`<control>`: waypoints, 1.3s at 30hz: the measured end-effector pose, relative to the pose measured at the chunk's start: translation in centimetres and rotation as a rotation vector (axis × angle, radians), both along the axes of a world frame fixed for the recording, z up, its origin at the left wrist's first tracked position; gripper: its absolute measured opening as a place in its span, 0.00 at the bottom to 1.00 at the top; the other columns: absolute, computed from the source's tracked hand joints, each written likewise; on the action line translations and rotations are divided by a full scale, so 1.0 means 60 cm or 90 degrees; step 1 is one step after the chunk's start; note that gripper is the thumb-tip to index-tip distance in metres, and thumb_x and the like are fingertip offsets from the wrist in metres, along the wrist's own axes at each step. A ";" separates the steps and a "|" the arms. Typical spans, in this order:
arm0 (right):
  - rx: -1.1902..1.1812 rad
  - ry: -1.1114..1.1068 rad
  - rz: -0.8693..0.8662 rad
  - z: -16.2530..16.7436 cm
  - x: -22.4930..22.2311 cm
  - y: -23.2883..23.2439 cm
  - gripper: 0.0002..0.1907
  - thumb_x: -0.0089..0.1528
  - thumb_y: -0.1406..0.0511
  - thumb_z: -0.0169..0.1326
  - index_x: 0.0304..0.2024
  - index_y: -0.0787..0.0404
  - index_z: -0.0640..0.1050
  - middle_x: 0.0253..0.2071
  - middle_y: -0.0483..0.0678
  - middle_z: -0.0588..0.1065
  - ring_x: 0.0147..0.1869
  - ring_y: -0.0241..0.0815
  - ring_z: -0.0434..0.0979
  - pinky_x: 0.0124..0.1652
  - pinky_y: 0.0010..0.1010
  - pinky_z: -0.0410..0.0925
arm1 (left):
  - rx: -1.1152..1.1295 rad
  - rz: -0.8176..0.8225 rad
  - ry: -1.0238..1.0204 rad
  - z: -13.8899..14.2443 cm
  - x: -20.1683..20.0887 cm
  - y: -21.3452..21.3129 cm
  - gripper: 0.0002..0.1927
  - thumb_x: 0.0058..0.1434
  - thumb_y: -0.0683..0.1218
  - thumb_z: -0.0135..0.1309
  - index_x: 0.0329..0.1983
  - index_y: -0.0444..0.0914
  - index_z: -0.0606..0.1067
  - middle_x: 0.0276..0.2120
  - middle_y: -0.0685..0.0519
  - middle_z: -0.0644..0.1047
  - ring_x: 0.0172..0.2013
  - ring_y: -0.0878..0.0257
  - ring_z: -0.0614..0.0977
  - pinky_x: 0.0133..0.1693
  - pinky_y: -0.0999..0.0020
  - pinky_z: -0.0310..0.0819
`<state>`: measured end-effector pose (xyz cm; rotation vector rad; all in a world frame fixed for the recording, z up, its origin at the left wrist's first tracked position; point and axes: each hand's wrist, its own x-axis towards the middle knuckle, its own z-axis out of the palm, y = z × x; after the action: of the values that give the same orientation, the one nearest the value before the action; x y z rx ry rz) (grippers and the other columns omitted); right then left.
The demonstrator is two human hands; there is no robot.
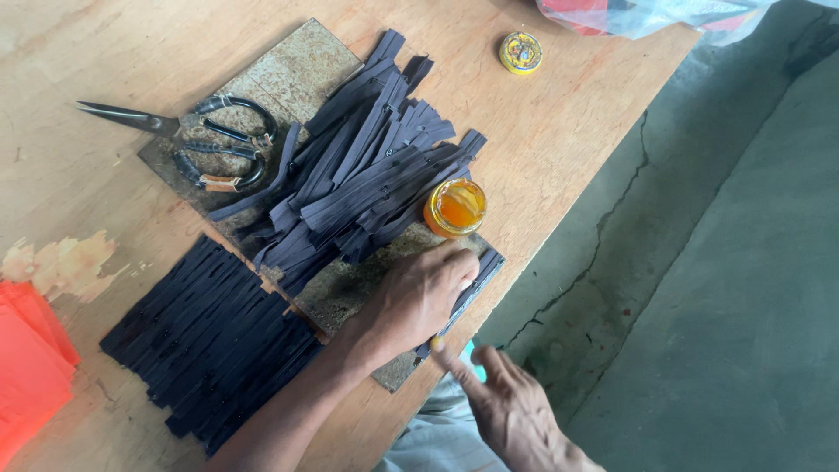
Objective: The person repeatedly applies a yellow adhesive from a small jar onto black zipper strips using their right index finger. They smooth the adhesive along the zipper teeth and then place the treated strip onto a growing stack on the table.
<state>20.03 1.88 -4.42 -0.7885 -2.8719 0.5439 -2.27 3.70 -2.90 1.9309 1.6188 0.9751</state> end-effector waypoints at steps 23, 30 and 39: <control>-0.041 -0.001 -0.052 0.007 0.005 -0.010 0.43 0.53 0.74 0.55 0.69 0.40 0.63 0.54 0.57 0.70 0.45 0.48 0.77 0.38 0.36 0.77 | -0.001 0.020 -0.072 0.008 0.000 -0.003 0.02 0.65 0.38 0.53 0.36 0.35 0.75 0.34 0.49 0.77 0.34 0.57 0.80 0.38 0.61 0.77; -0.037 0.002 0.017 0.011 -0.003 -0.007 0.47 0.51 0.78 0.54 0.70 0.37 0.65 0.54 0.58 0.70 0.47 0.48 0.77 0.38 0.34 0.78 | -0.030 0.018 -0.065 0.012 0.000 -0.004 0.02 0.65 0.38 0.53 0.36 0.34 0.75 0.33 0.49 0.76 0.33 0.57 0.81 0.37 0.62 0.77; -0.048 0.041 -0.099 0.032 0.000 0.032 0.38 0.54 0.75 0.57 0.66 0.46 0.67 0.49 0.55 0.70 0.39 0.45 0.78 0.34 0.34 0.78 | 0.006 0.017 -0.074 0.018 -0.003 -0.004 0.02 0.64 0.37 0.53 0.35 0.34 0.74 0.32 0.48 0.76 0.34 0.56 0.80 0.38 0.61 0.76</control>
<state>20.03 3.78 -2.51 -0.9767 -2.7164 0.6487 -2.44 3.45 -1.84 1.8267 1.5812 1.0869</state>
